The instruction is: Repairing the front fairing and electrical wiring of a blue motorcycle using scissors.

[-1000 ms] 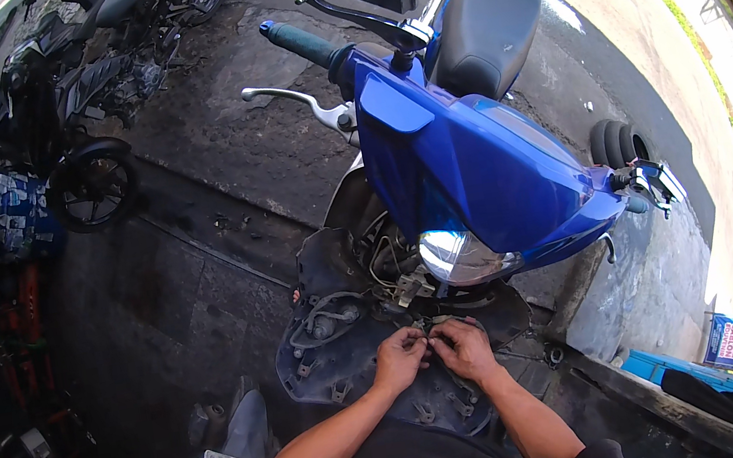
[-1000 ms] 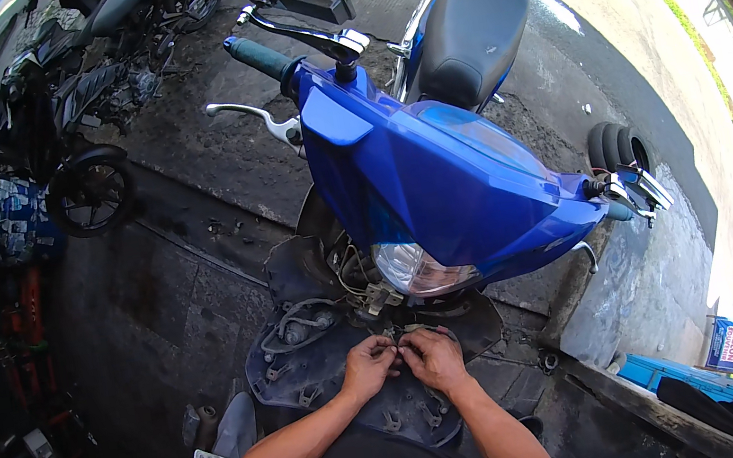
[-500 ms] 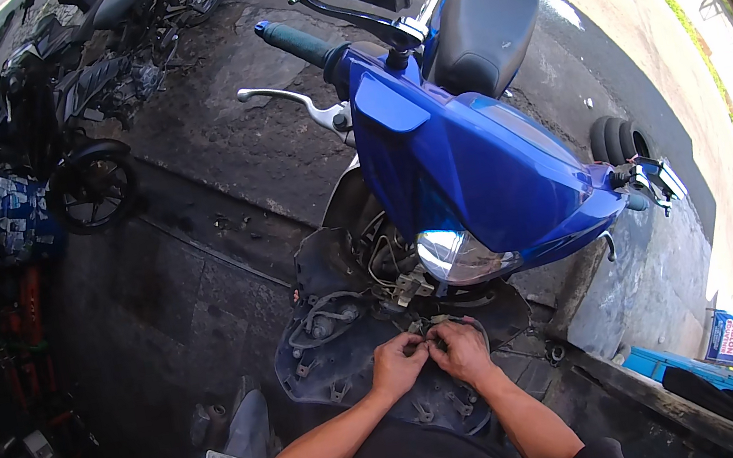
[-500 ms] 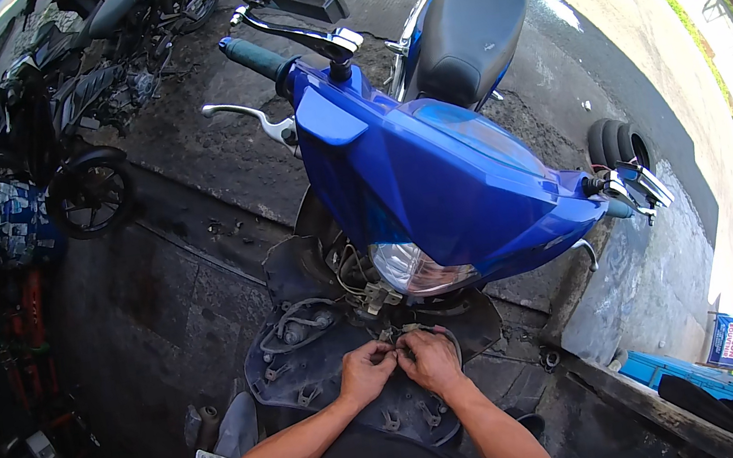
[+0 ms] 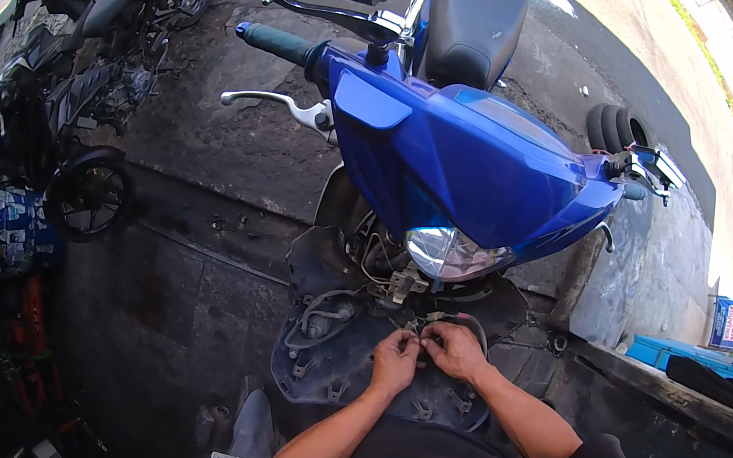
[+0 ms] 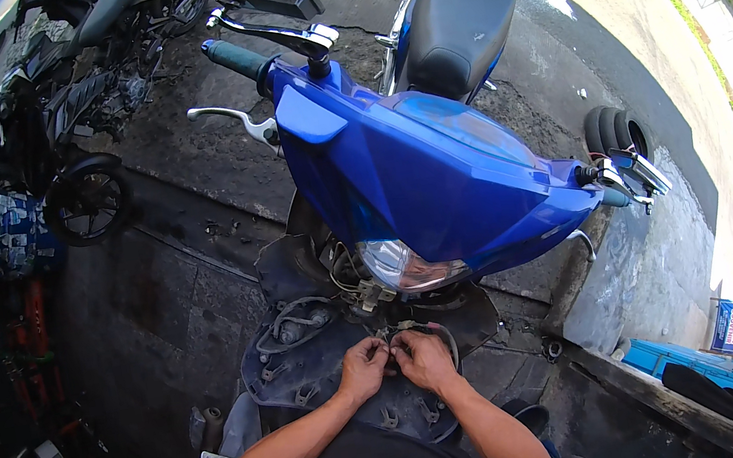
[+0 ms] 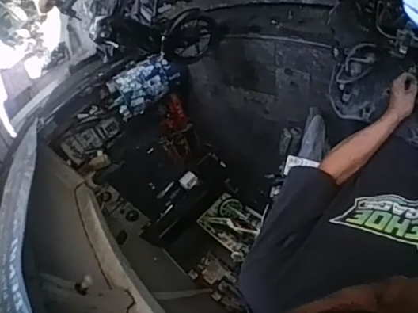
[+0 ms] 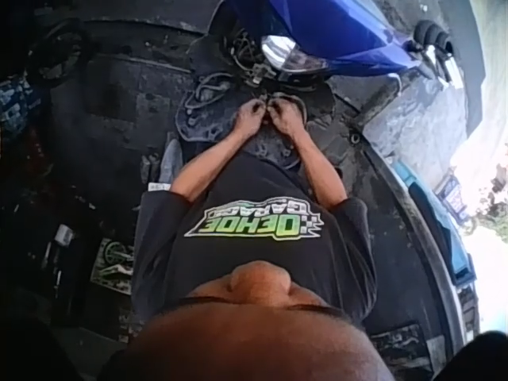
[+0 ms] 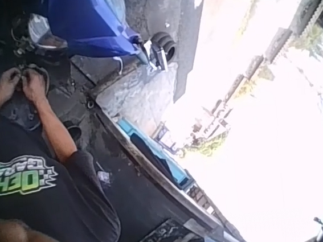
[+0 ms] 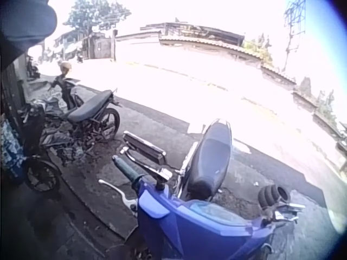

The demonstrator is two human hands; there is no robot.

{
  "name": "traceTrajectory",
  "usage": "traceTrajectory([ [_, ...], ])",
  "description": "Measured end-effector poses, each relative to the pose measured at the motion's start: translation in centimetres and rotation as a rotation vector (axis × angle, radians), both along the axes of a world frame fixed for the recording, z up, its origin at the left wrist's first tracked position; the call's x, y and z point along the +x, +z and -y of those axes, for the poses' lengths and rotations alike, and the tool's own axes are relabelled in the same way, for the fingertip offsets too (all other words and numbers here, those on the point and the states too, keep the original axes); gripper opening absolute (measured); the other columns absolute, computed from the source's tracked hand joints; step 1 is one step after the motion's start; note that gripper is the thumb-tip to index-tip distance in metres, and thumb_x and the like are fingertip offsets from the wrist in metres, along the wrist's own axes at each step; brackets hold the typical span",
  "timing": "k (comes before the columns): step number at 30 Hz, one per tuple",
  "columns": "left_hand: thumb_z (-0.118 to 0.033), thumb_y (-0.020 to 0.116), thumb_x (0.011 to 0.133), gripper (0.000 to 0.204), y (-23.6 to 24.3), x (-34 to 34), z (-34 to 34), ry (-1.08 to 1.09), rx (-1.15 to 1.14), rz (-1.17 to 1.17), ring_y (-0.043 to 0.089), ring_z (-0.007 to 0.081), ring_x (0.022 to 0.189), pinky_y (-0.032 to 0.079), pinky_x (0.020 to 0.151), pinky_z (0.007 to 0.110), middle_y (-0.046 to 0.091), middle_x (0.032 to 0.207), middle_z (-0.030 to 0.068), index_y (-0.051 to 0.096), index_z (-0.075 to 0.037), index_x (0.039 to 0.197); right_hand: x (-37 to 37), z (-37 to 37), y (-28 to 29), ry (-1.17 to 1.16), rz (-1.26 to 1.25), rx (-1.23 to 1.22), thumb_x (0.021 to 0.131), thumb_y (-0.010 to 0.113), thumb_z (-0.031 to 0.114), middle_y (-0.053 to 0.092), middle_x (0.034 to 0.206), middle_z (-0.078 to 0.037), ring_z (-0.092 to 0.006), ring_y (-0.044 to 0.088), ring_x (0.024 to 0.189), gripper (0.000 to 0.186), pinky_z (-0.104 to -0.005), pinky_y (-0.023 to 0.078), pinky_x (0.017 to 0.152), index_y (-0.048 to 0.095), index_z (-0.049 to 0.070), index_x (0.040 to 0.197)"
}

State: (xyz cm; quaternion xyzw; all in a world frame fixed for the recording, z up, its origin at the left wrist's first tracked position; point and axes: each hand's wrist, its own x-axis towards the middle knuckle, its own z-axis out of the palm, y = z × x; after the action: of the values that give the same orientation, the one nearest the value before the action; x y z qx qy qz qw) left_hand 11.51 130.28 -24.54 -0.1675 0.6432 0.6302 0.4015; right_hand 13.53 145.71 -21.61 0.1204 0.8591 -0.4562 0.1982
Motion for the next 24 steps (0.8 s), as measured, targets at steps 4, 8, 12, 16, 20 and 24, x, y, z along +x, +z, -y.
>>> traceTrajectory([
  [4,-0.011,0.054,0.1,0.012,-0.5,0.3,0.0,0.136,0.137,0.164,0.062,0.0113,0.075,0.059,0.061,0.028,0.063,0.087,0.0027,0.061,-0.002,0.097,-0.5,-0.1,0.4,-0.053,0.119,-0.087,0.085,0.065,0.014,0.07,0.091,-0.017,-0.0328,0.068,0.087,0.018,-0.0397,0.051,0.078,0.067,0.001,0.098],
  [8,-0.012,0.054,0.1,0.014,-0.9,0.3,0.1,0.185,0.197,0.257,0.063,0.0115,0.073,0.059,0.059,0.026,0.062,0.086,0.0039,0.06,0.0,0.099,-0.3,-0.4,-0.2,-0.062,0.141,-0.145,0.086,0.065,0.017,0.07,0.088,-0.017,-0.0315,0.068,0.083,0.02,-0.0396,0.051,0.077,0.067,0.001,0.097],
  [12,-0.012,0.054,0.1,0.015,-0.4,0.1,-0.5,0.208,0.143,0.253,0.065,0.0134,0.075,0.061,0.063,0.028,0.064,0.089,0.0056,0.061,0.001,0.098,-0.6,0.0,-0.1,-0.037,0.123,-0.038,0.084,0.066,0.019,0.069,0.087,-0.018,-0.0324,0.068,0.08,0.022,-0.0405,0.052,0.074,0.066,0.001,0.095],
  [16,-0.01,0.055,0.099,0.012,0.2,0.4,-0.5,0.278,0.092,0.169,0.068,0.016,0.085,0.062,0.069,0.033,0.066,0.091,0.0062,0.061,0.0,0.097,-0.6,0.6,0.1,-0.136,0.191,0.02,0.081,0.064,0.023,0.069,0.091,-0.02,-0.0406,0.066,0.09,0.023,-0.0467,0.051,0.08,0.064,0.003,0.093],
  [20,-0.009,0.058,0.098,0.013,0.7,0.5,-0.6,0.33,0.13,0.112,0.069,0.0166,0.084,0.062,0.069,0.031,0.067,0.093,0.0078,0.063,0.002,0.099,-0.6,0.9,0.3,-0.137,0.125,0.091,0.082,0.062,0.022,0.068,0.088,-0.02,-0.0386,0.067,0.082,0.022,-0.0457,0.052,0.075,0.063,0.002,0.093],
  [24,-0.011,0.059,0.098,0.016,1.3,0.2,-0.4,0.271,0.152,0.151,0.069,0.017,0.085,0.063,0.071,0.031,0.069,0.097,0.0086,0.065,0.003,0.102,-0.2,1.0,-0.3,-0.088,0.057,0.162,0.083,0.062,0.021,0.068,0.089,-0.02,-0.0403,0.066,0.084,0.022,-0.047,0.051,0.076,0.062,0.002,0.094],
])
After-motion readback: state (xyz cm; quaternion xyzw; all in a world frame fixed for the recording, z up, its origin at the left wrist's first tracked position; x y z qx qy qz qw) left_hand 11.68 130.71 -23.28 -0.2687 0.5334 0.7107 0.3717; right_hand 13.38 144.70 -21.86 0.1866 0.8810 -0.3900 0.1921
